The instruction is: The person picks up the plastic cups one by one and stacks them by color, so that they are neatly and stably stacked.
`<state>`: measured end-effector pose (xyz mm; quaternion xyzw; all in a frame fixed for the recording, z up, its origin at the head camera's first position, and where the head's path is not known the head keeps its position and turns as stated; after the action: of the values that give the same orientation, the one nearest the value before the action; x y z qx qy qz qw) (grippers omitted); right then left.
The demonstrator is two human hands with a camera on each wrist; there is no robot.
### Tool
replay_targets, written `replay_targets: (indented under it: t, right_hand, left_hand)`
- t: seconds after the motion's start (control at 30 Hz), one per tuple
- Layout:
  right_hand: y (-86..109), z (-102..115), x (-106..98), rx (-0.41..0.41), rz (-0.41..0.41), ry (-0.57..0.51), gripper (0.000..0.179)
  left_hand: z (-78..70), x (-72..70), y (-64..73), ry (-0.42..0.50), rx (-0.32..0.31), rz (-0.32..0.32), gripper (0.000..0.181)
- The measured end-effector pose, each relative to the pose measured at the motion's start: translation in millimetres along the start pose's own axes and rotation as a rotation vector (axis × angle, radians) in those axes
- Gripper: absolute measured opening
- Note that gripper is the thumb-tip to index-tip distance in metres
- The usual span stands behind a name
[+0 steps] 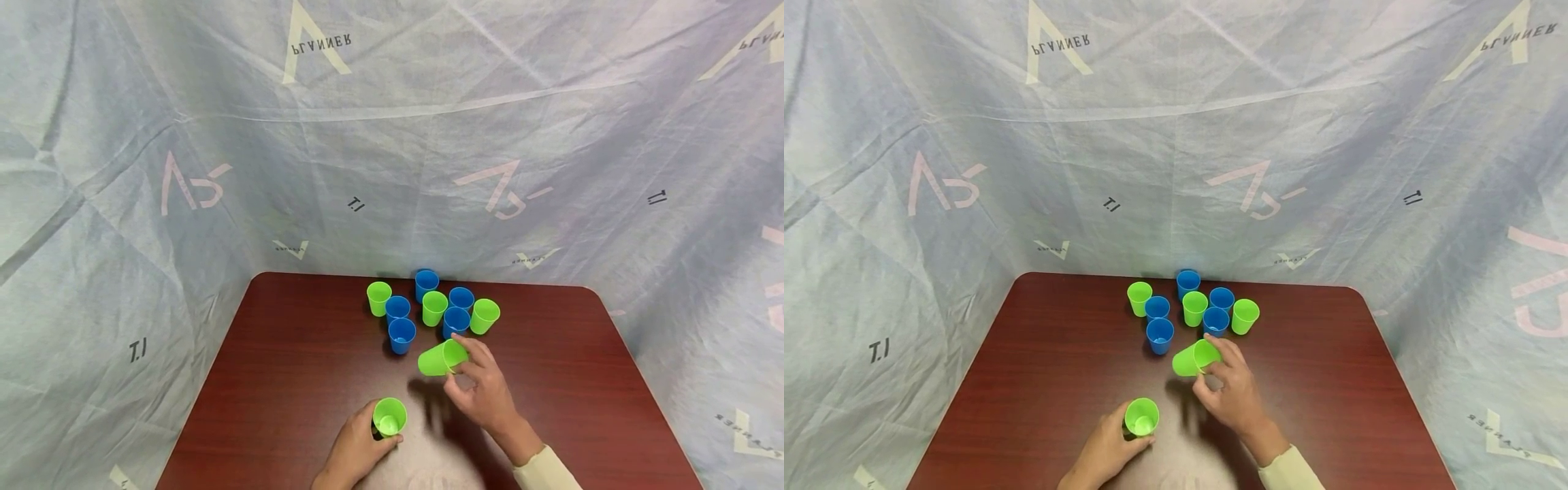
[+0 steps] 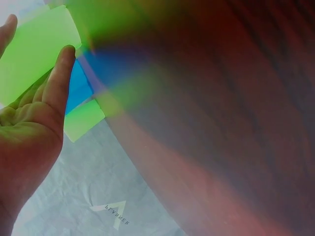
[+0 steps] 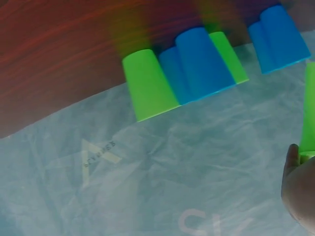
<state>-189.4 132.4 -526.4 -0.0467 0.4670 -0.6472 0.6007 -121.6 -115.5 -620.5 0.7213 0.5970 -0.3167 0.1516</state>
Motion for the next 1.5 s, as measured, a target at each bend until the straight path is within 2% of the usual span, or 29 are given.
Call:
replay_targets:
  t: [0.23, 0.4, 0.57, 1.03, 1.3, 1.5]
  right_hand:
    - [0.6, 20.8, 6.7, -0.117, -0.002, -0.101, 0.014]
    - [5.0, 34.3, 13.4, -0.194, 0.017, -0.132, 0.014]
    - [12.9, 44.9, 21.0, -0.224, 0.046, -0.141, 0.014]
    - [29.5, 53.7, 43.5, -0.217, 0.122, -0.142, 0.022]
    - [34.6, 56.3, 53.6, -0.164, 0.209, -0.076, 0.054]
    - [36.8, 58.2, 60.9, -0.124, 0.28, -0.035, 0.06]
  left_hand:
    - [-1.2, -1.4, -1.1, -0.002, 0.014, -0.029, 0.063]
    - [0.0, -0.4, -2.4, 0.003, 0.023, -0.049, 0.062]
    - [1.0, 3.1, -3.6, 0.008, 0.036, -0.046, 0.061]
    - [2.3, -0.1, -6.2, 0.005, 0.011, -0.042, 0.056]
    - [2.4, -2.1, -6.2, -0.001, -0.016, -0.017, 0.057]
    - [1.6, -0.3, -7.3, -0.005, -0.019, -0.019, 0.058]
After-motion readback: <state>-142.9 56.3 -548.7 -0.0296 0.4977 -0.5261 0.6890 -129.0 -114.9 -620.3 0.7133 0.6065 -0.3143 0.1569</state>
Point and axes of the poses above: each hand's wrist, its own y-axis away from the middle knuckle, its own x-axis out of the palm, z = x × y, the point moved 4 cm from there along -y, towards the middle knuckle, and after that the axes turned 11 degrees about x, right-handed, at the moved point
